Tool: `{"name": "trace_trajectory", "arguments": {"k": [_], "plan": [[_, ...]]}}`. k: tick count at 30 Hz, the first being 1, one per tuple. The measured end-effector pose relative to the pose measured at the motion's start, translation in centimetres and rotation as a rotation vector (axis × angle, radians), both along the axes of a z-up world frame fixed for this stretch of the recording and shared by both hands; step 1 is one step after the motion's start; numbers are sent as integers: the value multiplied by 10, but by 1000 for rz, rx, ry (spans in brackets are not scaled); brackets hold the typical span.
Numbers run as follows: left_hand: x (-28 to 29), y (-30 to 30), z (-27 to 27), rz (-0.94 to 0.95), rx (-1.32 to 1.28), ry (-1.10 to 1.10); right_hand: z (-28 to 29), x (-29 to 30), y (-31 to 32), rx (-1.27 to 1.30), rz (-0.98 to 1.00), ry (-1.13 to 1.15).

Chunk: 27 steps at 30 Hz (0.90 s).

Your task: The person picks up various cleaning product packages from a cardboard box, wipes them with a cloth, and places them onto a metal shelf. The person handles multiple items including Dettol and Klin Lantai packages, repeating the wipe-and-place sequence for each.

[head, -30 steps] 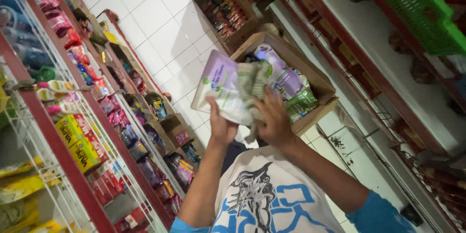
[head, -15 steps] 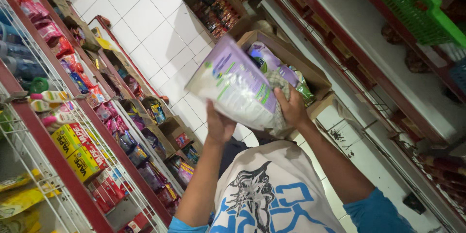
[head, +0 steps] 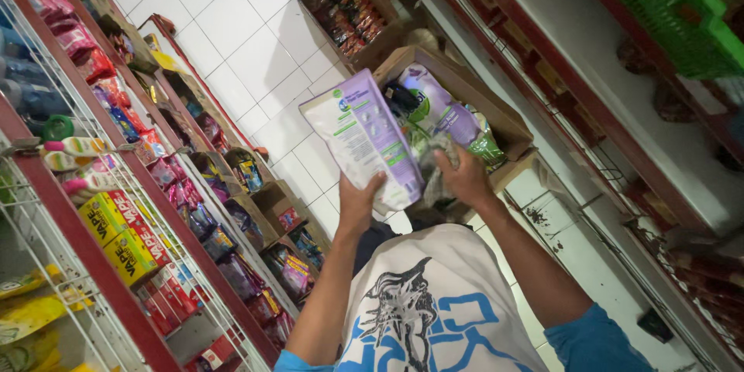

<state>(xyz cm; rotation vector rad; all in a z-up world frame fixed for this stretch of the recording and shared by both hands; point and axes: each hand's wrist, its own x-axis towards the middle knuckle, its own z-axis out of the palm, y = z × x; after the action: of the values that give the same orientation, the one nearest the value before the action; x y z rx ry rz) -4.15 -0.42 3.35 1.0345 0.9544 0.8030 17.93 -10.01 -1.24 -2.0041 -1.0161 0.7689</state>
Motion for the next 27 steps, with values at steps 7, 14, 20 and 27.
{"name": "trace_trajectory", "arguments": {"k": [7,14,20,27], "plan": [[-24,12,-9,107,-33,68,-24,24,8,-490,212,-346],[-30,19,-10,117,-6,100,-80,22,66,-259,72,156],[-23,28,-1,67,-7,175,-146,18,134,-89,-76,57],[-11,35,6,25,44,166,-177,22,172,-35,-60,-161]]}}
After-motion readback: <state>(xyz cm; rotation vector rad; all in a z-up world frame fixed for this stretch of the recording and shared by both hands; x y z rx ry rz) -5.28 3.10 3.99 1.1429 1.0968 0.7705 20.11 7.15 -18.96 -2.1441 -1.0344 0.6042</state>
